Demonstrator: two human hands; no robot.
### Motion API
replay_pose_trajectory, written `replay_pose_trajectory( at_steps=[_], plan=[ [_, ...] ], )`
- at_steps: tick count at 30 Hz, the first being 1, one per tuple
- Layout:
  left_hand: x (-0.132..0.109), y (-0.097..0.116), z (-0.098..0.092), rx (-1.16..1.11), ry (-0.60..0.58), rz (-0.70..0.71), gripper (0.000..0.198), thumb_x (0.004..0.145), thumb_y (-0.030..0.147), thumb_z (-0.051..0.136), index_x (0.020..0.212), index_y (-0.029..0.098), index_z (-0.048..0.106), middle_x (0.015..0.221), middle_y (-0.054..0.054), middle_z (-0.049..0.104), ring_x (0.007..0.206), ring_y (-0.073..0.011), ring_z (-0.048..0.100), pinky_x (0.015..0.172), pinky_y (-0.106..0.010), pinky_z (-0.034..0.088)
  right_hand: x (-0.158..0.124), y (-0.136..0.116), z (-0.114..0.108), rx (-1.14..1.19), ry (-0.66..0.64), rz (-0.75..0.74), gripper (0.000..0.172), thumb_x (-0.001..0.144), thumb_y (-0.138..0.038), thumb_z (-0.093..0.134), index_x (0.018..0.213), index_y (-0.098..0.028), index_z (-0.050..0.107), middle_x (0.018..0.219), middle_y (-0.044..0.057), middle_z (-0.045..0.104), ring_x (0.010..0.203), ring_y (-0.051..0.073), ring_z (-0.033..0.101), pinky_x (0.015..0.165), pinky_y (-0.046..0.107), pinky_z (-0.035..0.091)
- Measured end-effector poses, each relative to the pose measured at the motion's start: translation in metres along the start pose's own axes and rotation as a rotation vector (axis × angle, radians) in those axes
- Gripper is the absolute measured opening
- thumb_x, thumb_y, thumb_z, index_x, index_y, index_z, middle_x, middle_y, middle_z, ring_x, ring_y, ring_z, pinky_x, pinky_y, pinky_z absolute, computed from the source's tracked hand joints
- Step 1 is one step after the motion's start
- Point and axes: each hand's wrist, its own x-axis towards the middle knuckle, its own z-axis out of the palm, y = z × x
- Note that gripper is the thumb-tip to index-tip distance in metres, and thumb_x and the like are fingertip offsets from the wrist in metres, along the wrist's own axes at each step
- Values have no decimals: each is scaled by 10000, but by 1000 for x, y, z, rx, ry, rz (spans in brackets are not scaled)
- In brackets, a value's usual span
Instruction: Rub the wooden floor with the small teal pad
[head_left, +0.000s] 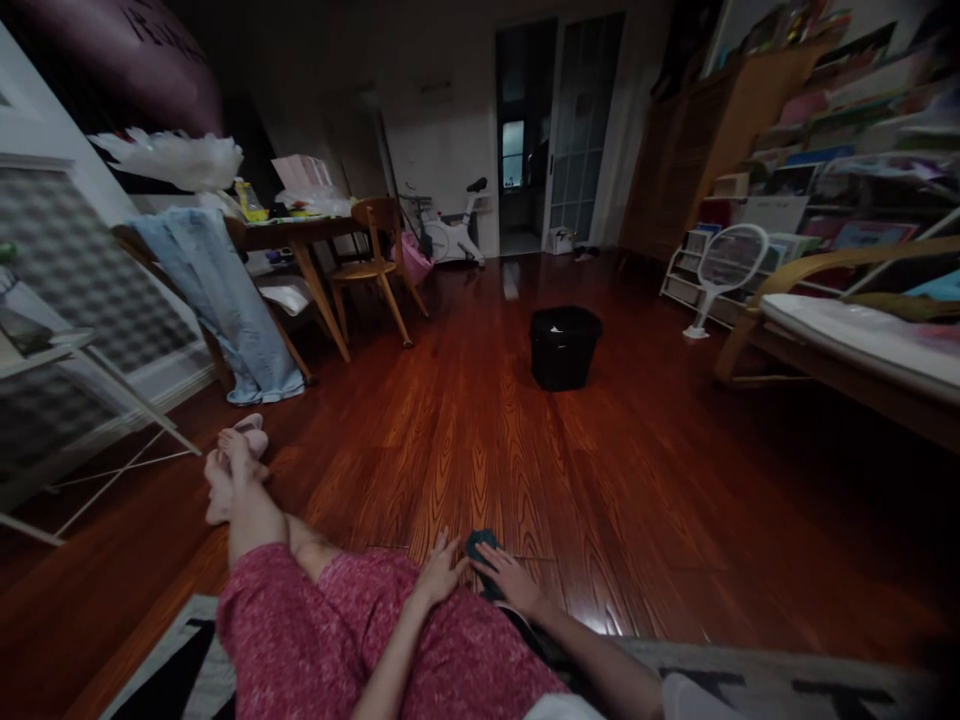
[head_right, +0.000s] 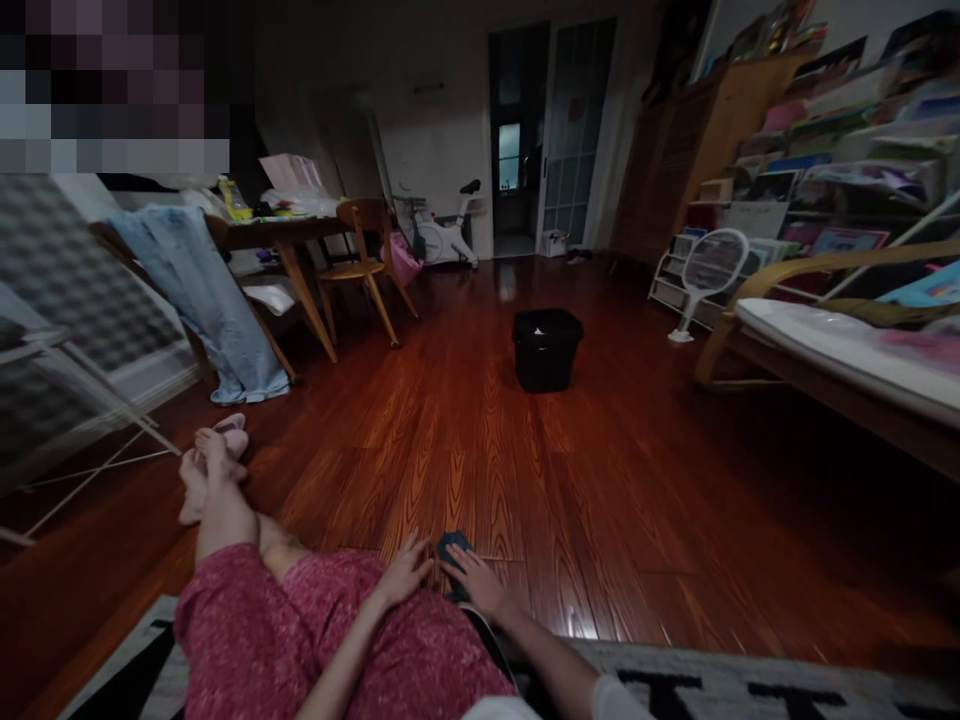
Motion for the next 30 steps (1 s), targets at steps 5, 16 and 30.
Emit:
replay_pose_trajectory(
  at_steps=[5,16,30],
  plan=[
    [-2,2,-1,-15,-8,-3,708,931,480,447,1546,140,358,1680,-111,90,1550,-232,59,1245,-374,141,-70,52,-45,-17,129,254,651,931,-498,460,1544,-294,378,1650,42,294,1519,239,253,1238,436,232],
    [3,-1,2,-26,-13,6,702,921,473,469,1535,143,384,1681,-100,96,1550,-231,74,1250,-370,139,-173,160,-76,-216,857,1136,697,894,-421,293,1538,-159,339,1603,203,332,1509,346,249,1154,620,277],
    [5,-1,0,16,-33,-4,690,944,463,447,1550,148,352,1685,-92,83,1548,-223,79,1249,-341,135,16,46,-5,-144,383,549,668,922,-431,431,1552,-222,359,1664,95,256,1538,262,186,1231,500,199]
  ],
)
